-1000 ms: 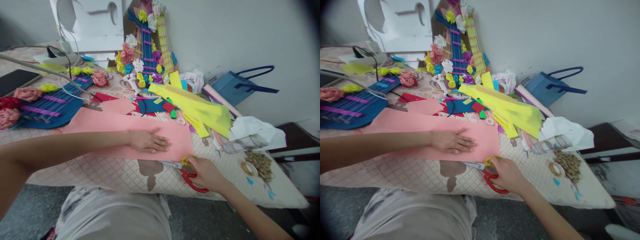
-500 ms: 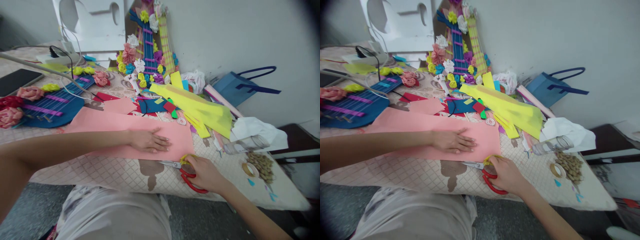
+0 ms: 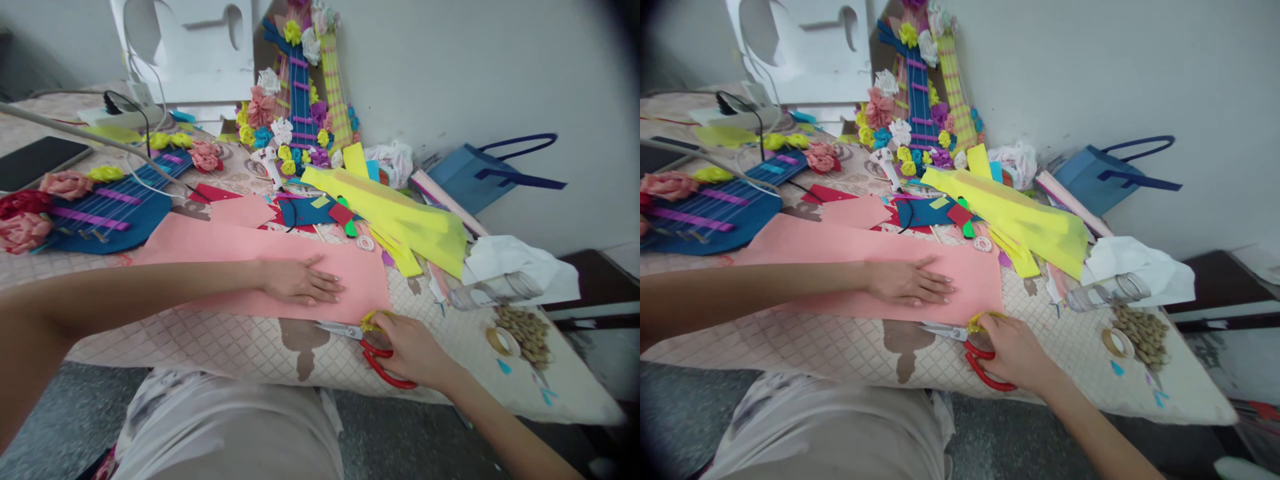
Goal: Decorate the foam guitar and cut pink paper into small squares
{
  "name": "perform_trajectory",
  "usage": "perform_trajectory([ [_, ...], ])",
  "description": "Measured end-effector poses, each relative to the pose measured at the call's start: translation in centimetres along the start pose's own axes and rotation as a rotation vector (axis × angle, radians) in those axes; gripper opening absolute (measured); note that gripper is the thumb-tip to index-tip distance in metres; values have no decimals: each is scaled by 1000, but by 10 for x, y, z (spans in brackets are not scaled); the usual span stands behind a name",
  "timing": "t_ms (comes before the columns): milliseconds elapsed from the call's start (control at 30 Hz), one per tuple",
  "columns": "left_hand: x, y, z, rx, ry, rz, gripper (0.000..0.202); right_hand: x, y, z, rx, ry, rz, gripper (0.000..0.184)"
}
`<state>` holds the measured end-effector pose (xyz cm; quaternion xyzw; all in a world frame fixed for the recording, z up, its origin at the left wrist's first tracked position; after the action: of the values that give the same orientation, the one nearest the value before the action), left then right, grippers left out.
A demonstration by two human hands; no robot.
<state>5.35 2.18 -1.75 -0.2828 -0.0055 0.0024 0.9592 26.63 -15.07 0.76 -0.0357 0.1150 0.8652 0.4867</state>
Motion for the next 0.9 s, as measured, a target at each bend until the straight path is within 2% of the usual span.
perform_trajectory([
  [133, 0, -1, 1, 0, 8, 28, 47, 3, 3, 2, 21, -11, -18, 30],
  [333, 0, 1, -1, 34, -38, -47, 49, 14, 10, 3, 22, -2, -2, 30],
  [567, -1, 1, -2, 50, -49, -61, 50, 15, 6, 0, -58, 33, 9, 29],
  [900, 0, 0, -2, 1, -17, 2, 48, 18, 12, 3, -3, 27, -25, 31],
])
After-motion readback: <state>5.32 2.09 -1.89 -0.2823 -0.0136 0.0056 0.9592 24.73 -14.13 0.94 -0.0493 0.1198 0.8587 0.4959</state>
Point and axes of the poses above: each hand's wrist, its own x-axis towards the middle knuckle, its own z-axis out of the back of the hand, y = z × x, the point moved 2 cm from there along x, towards the middle knuckle, and after that the axes turned 15 degrees about z, right-handed, at the moved point
